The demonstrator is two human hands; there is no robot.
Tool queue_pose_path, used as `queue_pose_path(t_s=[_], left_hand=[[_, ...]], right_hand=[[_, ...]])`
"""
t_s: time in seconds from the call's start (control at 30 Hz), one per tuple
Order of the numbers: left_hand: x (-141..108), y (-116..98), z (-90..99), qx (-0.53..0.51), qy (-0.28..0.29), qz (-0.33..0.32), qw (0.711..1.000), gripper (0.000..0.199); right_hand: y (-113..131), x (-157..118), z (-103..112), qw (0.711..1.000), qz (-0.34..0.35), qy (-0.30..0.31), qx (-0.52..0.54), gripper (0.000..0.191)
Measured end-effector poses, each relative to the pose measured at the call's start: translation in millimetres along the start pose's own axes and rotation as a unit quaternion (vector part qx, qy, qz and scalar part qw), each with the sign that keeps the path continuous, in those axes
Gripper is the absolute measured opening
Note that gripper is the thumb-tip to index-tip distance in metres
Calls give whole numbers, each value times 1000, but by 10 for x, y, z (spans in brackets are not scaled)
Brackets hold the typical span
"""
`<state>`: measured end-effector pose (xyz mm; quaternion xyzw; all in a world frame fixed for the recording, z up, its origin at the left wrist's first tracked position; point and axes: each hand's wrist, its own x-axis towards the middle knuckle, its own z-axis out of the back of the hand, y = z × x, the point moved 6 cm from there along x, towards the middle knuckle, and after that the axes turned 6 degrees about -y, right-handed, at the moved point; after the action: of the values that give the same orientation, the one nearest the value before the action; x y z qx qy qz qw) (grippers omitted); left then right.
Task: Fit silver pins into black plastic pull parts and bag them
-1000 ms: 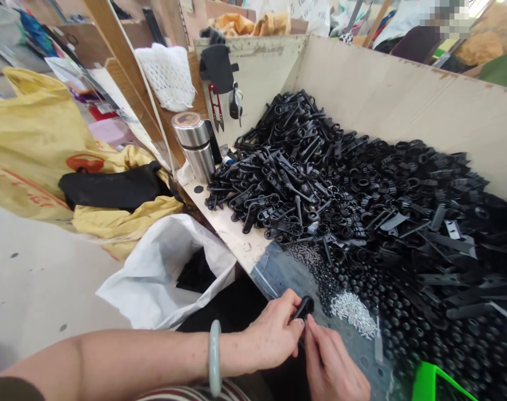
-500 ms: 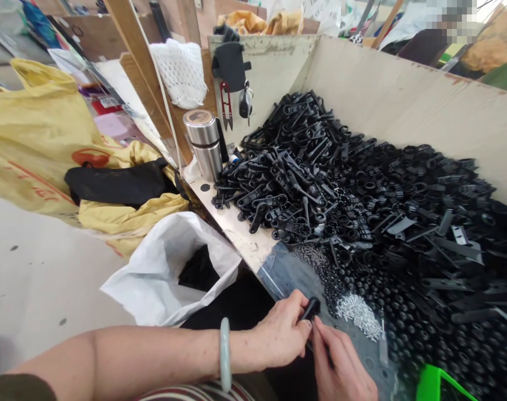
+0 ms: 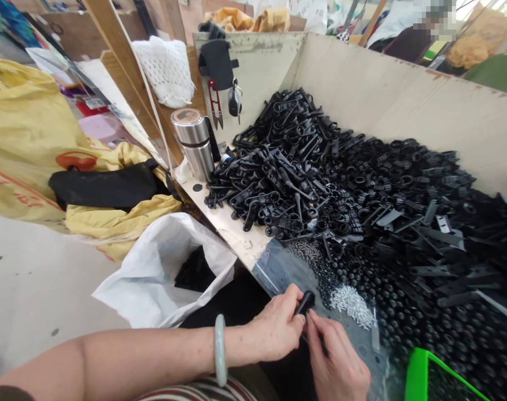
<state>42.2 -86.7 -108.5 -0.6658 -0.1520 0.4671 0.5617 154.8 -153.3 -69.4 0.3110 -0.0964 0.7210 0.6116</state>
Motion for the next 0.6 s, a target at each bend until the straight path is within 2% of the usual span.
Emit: queue_pose_path(t_s=[0.3,0.6], left_hand=[[-24,-123,39,58,1,-23,998,23],[30,-79,17,44,10,-34,998,23]], right_hand=[[52,116,36,1000,11,-7,5,24],[122,194,-6,995,66,22,-73,36]])
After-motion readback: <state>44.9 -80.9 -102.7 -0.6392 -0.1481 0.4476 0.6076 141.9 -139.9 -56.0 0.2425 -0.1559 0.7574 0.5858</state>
